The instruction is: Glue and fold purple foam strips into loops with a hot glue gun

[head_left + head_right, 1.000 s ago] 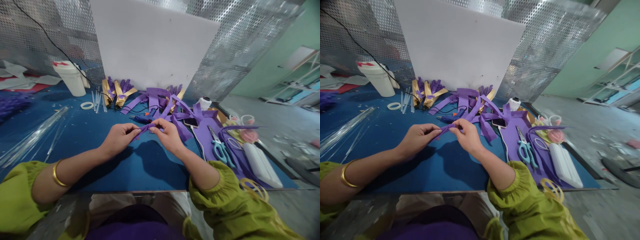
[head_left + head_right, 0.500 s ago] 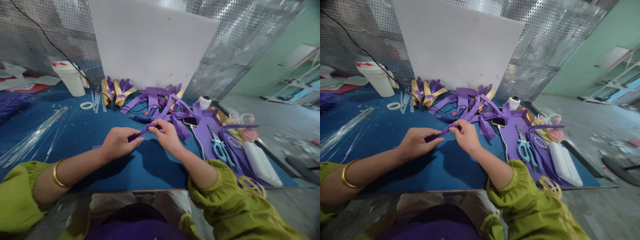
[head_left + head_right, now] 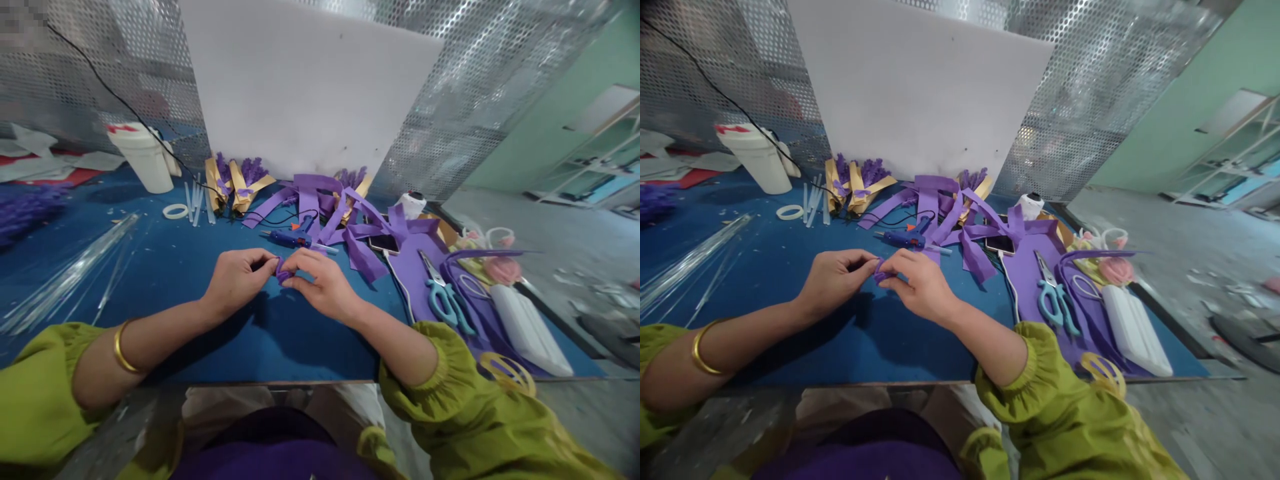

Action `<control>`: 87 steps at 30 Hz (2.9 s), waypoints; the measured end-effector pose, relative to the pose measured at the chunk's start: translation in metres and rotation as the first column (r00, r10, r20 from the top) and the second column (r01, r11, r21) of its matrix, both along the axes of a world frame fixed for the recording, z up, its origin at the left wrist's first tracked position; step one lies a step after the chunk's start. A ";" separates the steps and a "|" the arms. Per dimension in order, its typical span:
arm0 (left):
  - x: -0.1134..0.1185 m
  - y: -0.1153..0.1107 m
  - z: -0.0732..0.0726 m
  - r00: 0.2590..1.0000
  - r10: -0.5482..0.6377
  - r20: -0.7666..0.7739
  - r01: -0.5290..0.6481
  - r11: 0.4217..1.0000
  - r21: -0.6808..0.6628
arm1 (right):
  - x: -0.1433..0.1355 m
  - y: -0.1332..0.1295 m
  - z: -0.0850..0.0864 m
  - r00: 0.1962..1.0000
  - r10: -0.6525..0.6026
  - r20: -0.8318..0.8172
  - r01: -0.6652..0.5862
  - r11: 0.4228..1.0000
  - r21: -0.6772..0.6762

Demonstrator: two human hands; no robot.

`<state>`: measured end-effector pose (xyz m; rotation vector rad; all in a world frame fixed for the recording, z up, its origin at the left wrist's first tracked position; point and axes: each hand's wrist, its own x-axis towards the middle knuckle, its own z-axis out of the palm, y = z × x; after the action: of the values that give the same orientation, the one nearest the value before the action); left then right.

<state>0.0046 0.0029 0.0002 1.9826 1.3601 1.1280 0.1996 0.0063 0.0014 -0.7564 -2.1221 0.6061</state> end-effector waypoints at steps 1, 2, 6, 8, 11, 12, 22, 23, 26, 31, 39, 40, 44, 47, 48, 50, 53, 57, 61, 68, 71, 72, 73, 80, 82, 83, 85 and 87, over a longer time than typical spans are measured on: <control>0.000 -0.001 0.001 1.000 -0.006 0.017 0.007 1.000 -0.020 | -0.001 -0.001 -0.001 0.999 -0.023 -0.027 0.023 1.000 -0.020; 0.000 -0.001 0.001 0.999 -0.013 0.035 0.014 0.999 -0.040 | -0.002 -0.001 -0.002 0.997 -0.052 -0.060 0.050 0.998 -0.042; -0.001 -0.002 0.002 0.995 -0.076 0.058 0.080 0.995 -0.063 | -0.005 -0.002 -0.005 0.978 -0.141 -0.154 0.120 0.983 -0.137; -0.001 -0.002 0.002 0.993 -0.107 0.044 0.110 0.992 -0.060 | -0.007 -0.004 -0.005 0.966 -0.179 -0.188 0.146 0.973 -0.179; -0.001 -0.002 0.002 0.991 -0.134 0.007 0.134 0.990 -0.035 | -0.007 -0.005 -0.001 0.957 -0.212 -0.200 0.165 0.960 -0.225; -0.001 -0.003 0.002 0.990 -0.143 -0.012 0.143 0.990 -0.016 | -0.007 -0.006 0.000 0.957 -0.219 -0.189 0.171 0.956 -0.240; 0.001 -0.004 0.001 0.982 -0.144 -0.123 0.152 0.987 0.052 | -0.006 0.000 -0.007 0.960 -0.244 -0.135 0.233 0.968 -0.093; 0.002 -0.004 0.001 0.985 -0.142 -0.093 0.144 0.989 0.016 | -0.006 0.000 -0.008 0.960 -0.243 -0.137 0.238 0.970 -0.051; 0.004 -0.003 0.002 0.994 -0.105 0.038 0.109 0.987 -0.122 | -0.006 -0.001 -0.008 0.959 -0.263 -0.108 0.267 0.964 0.023; 0.005 -0.002 0.007 0.980 -0.033 0.197 0.083 0.964 -0.253 | 0.002 0.004 0.001 0.950 -0.305 -0.063 0.300 0.951 -0.080; -0.001 -0.001 0.006 0.994 -0.104 -0.012 0.103 0.992 -0.068 | 0.008 0.012 0.005 0.936 -0.352 -0.003 0.336 0.897 -0.288; -0.002 -0.001 0.006 0.993 -0.114 -0.026 0.113 0.992 -0.059 | 0.008 0.012 0.004 0.934 -0.356 -0.003 0.340 0.895 -0.290; -0.001 -0.004 0.005 0.992 -0.093 -0.083 0.092 0.996 -0.015 | 0.007 0.011 0.004 0.933 -0.361 -0.005 0.347 0.902 -0.258; 0.000 -0.006 0.005 0.993 -0.048 -0.111 0.052 0.998 0.030 | 0.006 0.009 0.005 0.934 -0.356 -0.018 0.343 0.910 -0.234; 0.000 -0.006 0.005 0.993 -0.042 -0.111 0.047 0.998 0.043 | 0.006 0.009 0.005 0.934 -0.357 -0.024 0.343 0.911 -0.228; 0.000 -0.005 0.005 0.993 -0.041 -0.110 0.048 0.997 0.064 | 0.006 0.008 0.005 0.931 -0.363 -0.031 0.348 0.912 -0.216; -0.001 -0.002 0.002 0.992 -0.028 -0.126 0.038 0.996 0.081 | 0.005 0.007 0.006 0.926 -0.375 -0.045 0.361 0.913 -0.192; -0.003 0.003 -0.002 0.985 0.049 -0.166 -0.037 0.996 0.078 | 0.003 0.003 0.005 0.962 -0.268 -0.058 0.259 0.957 -0.133; -0.002 0.002 -0.002 0.990 0.022 -0.140 -0.010 0.997 0.080 | -0.001 0.001 0.001 0.999 -0.037 -0.023 0.033 0.990 -0.140; 0.001 -0.003 0.003 0.991 -0.099 -0.085 0.102 0.994 0.036 | -0.004 -0.002 0.002 0.976 -0.177 -0.131 0.133 0.947 -0.291; 0.001 -0.004 0.003 0.984 -0.125 -0.124 0.133 0.990 0.057 | -0.003 -0.003 0.005 0.965 -0.195 -0.175 0.124 0.929 -0.350; 0.001 -0.004 0.002 0.982 -0.128 -0.138 0.138 0.988 0.068 | -0.003 -0.003 0.005 0.965 -0.193 -0.180 0.118 0.926 -0.359; 0.001 -0.004 0.002 0.980 -0.128 -0.149 0.141 0.987 0.080 | -0.002 -0.003 0.005 0.965 -0.192 -0.178 0.118 0.927 -0.357; -0.001 -0.003 -0.006 0.959 -0.112 -0.259 0.156 0.976 0.155 | 0.001 0.002 0.001 0.958 -0.236 -0.162 0.182 0.940 -0.289; -0.002 -0.002 -0.008 0.946 -0.101 -0.309 0.164 0.969 0.184 | 0.002 0.005 -0.001 0.961 -0.221 -0.165 0.152 0.923 -0.353; -0.003 -0.002 -0.010 0.939 -0.094 -0.330 0.166 0.966 0.199 | 0.002 0.006 -0.003 0.964 -0.206 -0.169 0.126 0.912 -0.390; -0.003 -0.001 -0.011 0.931 -0.086 -0.354 0.173 0.959 0.224 | 0.001 0.007 -0.005 0.969 -0.173 -0.176 0.080 0.894 -0.441; -0.003 -0.002 -0.009 0.934 -0.089 -0.347 0.173 0.960 0.220 | 0.000 0.006 -0.006 0.970 -0.159 -0.184 0.064 0.897 -0.438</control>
<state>0.0015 0.0012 -0.0091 2.5009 1.2671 0.9680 0.1997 0.0125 -0.0041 -0.9958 -1.7486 1.0642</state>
